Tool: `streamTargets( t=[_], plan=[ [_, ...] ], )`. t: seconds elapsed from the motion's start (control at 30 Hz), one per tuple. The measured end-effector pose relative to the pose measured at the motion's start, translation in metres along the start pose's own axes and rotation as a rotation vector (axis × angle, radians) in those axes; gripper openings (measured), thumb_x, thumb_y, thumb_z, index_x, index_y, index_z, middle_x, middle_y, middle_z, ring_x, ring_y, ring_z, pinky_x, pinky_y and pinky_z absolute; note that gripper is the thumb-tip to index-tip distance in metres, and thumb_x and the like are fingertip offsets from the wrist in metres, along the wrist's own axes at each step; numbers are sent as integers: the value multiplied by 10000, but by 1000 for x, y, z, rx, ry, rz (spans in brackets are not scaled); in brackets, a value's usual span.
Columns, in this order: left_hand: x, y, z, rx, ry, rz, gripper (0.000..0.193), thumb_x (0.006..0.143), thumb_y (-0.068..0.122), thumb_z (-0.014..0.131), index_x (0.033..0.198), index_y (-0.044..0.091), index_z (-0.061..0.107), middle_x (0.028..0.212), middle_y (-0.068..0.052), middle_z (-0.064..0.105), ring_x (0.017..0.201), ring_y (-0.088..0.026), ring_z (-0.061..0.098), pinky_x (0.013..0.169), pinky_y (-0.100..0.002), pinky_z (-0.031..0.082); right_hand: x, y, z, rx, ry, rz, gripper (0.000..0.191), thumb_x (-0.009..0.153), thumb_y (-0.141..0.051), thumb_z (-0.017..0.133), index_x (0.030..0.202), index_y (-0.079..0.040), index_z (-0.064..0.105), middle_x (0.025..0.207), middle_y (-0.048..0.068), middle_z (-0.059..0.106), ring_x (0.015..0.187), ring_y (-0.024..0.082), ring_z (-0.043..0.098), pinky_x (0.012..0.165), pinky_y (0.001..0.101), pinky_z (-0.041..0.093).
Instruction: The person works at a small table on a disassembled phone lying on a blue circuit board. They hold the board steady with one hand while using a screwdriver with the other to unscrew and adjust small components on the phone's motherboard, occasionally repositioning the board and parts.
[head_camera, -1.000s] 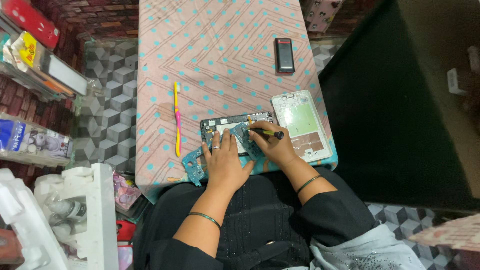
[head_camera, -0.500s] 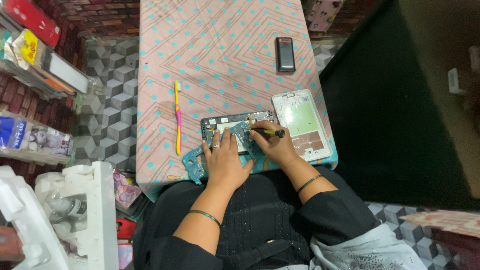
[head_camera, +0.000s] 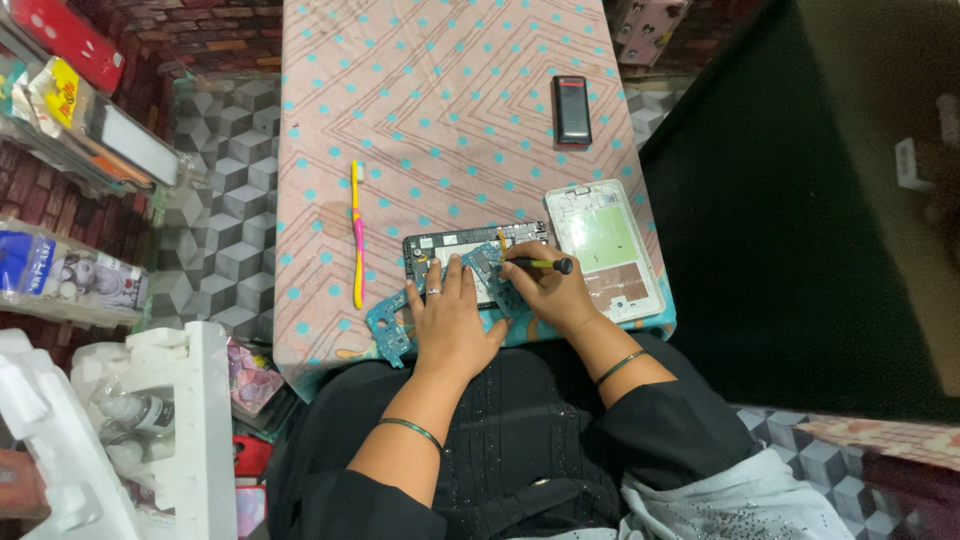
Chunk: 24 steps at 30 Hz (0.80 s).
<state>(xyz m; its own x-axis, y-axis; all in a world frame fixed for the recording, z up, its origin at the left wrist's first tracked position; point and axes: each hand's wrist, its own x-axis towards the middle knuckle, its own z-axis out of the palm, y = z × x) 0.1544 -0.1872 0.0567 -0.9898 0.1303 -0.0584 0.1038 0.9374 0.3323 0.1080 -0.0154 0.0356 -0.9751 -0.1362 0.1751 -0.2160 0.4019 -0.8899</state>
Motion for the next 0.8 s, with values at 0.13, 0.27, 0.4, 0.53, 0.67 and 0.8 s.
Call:
streamTargets(
  t=[0.13, 0.27, 0.4, 0.53, 0.67, 0.8],
  plan=[
    [1, 1, -1, -3, 3, 4, 937, 748, 504, 790, 1449, -25, 463, 1600, -165, 321, 1502, -363, 217, 1190, -646, 98, 0, 5, 0, 73, -23, -21, 185, 935, -95, 701, 1091, 0, 673, 987, 104, 755, 925, 160, 777, 788, 287, 620],
    [0, 1, -1, -8, 12, 10, 937, 742, 499, 795, 1447, -25, 467, 1599, -166, 325, 1500, -363, 225, 1191, -645, 102, -1, 12, 1, 172, -22, 44, 157, 943, -86, 696, 1066, 9, 671, 952, 109, 775, 907, 162, 776, 795, 287, 614],
    [-1, 0, -1, -7, 16, 15, 930, 744, 497, 794, 1444, -24, 473, 1598, -168, 329, 1500, -364, 226, 1191, -649, 100, -2, 14, 5, 198, -13, 14, 154, 942, -70, 701, 1071, 9, 672, 963, 109, 761, 915, 158, 766, 793, 286, 614],
    [-1, -1, -2, -15, 33, 21, 931, 746, 507, 791, 1438, -30, 476, 1592, -169, 333, 1497, -365, 227, 1188, -656, 96, -1, 14, 4, 127, -20, 14, 143, 931, -52, 709, 1056, 10, 677, 955, 109, 766, 892, 162, 766, 764, 288, 607],
    [-1, -1, -1, -7, 40, 26, 936, 748, 512, 790, 1440, -33, 474, 1589, -173, 333, 1495, -369, 227, 1186, -658, 97, 0, 13, 5, 182, -16, -17, 136, 953, -52, 688, 1069, 12, 658, 965, 109, 759, 918, 157, 765, 792, 285, 617],
    [0, 0, -2, -4, 26, 20, 937, 749, 510, 791, 1441, -36, 472, 1590, -171, 333, 1495, -366, 229, 1186, -657, 98, 1, 10, 4, 158, -11, -19, 136, 956, -68, 687, 1063, 11, 661, 955, 106, 759, 914, 160, 771, 787, 290, 622]
  ],
)
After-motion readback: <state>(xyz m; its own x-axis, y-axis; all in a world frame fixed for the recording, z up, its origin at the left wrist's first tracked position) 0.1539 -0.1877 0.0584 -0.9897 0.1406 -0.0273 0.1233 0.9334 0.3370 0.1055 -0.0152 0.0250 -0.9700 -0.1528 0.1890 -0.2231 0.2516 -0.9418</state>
